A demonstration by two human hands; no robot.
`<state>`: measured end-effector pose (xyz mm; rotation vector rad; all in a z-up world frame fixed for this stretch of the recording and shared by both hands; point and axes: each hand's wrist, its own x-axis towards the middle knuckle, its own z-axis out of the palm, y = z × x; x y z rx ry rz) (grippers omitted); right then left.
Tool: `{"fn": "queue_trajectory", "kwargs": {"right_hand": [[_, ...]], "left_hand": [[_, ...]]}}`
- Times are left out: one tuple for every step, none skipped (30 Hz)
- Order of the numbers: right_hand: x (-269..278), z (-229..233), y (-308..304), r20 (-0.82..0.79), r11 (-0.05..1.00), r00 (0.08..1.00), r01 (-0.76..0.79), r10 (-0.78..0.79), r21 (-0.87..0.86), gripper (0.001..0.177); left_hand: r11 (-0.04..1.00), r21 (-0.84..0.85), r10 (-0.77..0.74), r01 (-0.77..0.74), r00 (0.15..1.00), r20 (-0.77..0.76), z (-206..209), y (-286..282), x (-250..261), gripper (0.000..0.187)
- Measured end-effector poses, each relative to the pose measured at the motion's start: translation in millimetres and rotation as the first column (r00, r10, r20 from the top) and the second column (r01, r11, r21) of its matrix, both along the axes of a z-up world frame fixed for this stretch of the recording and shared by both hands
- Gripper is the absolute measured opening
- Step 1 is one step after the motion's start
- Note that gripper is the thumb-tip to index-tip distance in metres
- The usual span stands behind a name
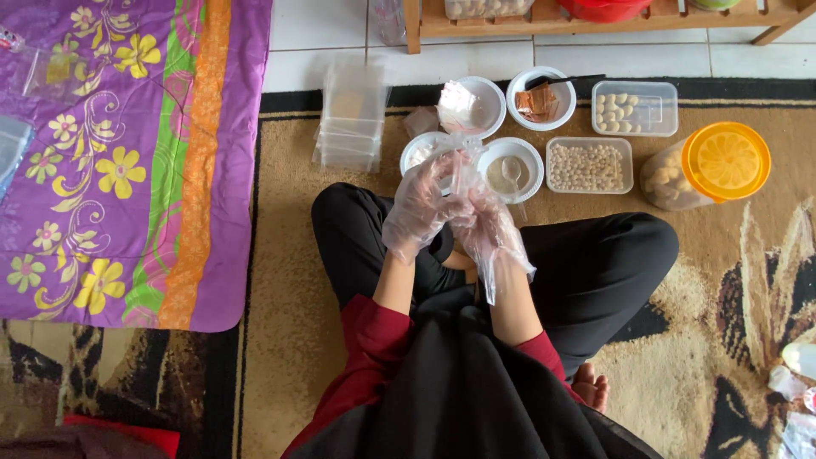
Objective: Packaging small snacks into plastic bags using a spoon while sitting on the floor
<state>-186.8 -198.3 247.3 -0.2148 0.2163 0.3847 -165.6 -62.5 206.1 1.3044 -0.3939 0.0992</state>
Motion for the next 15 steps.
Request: {"fn": "queue_trajectory", "kwargs": {"right_hand": [[-1.4,1.0,-2.3,0.049,0.969,0.991,-0.130,0.123,0.210,0.018],[-2.8,2.0,-4.2,0.126,0.879,0.965,-0.261,0.229,0.400,0.013],[1.6,-19.2,-3.6,0.128,0.879,0.966,-0.258,0.225,0.400,0.013],[5.4,-40.8,-3.6,0.103,0.684,0.948,-0.290,0.301,0.669,0.024],[9.6,-62.5,-3.6,0.107,0.417,0.921,-0.271,0.376,0.868,0.036],[9.7,-65.3,-4.3,0.106,0.419,0.922,-0.269,0.372,0.868,0.036],[10.2,-68.0,-5.1,0.087,0.465,0.923,-0.268,0.374,0.844,0.035],[10.9,-70.9,-6.2,0.067,0.510,0.924,-0.267,0.376,0.818,0.034],[11.2,-72.3,-7.2,0.066,0.512,0.925,-0.265,0.374,0.817,0.034],[12.3,-73.5,-7.5,0.038,0.575,0.926,-0.266,0.377,0.774,0.034],[13.6,-74.5,-7.7,0.010,0.634,0.926,-0.266,0.377,0.726,0.033],[14.3,-75.5,-7.4,0.010,0.635,0.927,-0.264,0.374,0.726,0.033],[15.2,-76.6,-7.3,-0.018,0.690,0.928,-0.263,0.371,0.674,0.032],[15.4,-78.1,-7.3,-0.047,0.741,0.930,-0.260,0.366,0.619,0.031],[15.7,-79.5,-7.4,-0.049,0.742,0.931,-0.257,0.363,0.620,0.031]], "left_hand": [[1.000,0.010,0.011,-0.011,1.000,-0.002,-11.1,3.0,4.8,0.086],[1.000,0.018,0.023,-0.023,1.000,-0.004,-22.4,6.5,9.6,0.086],[1.000,0.019,0.019,-0.019,1.000,-0.002,-15.7,7.1,9.3,0.086],[0.997,0.065,0.033,-0.036,0.998,0.054,-9.6,7.1,8.2,0.089],[0.992,0.110,0.043,-0.056,0.993,0.111,-3.6,7.1,7.5,0.092],[0.993,0.109,0.040,-0.052,0.993,0.110,-6.5,5.6,6.9,0.092],[0.991,0.121,0.039,-0.051,0.994,0.098,-9.5,4.0,6.7,0.085],[0.990,0.133,0.040,-0.051,0.996,0.085,-12.6,2.0,6.5,0.078],[0.990,0.132,0.037,-0.048,0.996,0.084,11.5,-2.1,-2.8,0.078],[0.995,0.084,0.055,-0.059,0.998,0.043,36.0,-5.5,-11.2,0.082],[0.997,0.037,0.071,-0.071,0.997,0.001,60.5,-8.7,-19.5,0.086],[0.997,0.038,0.068,-0.068,0.998,0.001,51.5,-5.7,-12.6,0.086],[0.997,0.062,0.050,-0.050,0.999,0.005,42.4,-2.8,-5.5,0.080],[0.996,0.086,0.031,-0.032,0.999,0.007,33.1,-0.2,1.1,0.076],[0.996,0.087,0.028,-0.029,1.000,0.005,35.8,-1.7,1.9,0.076]]}}
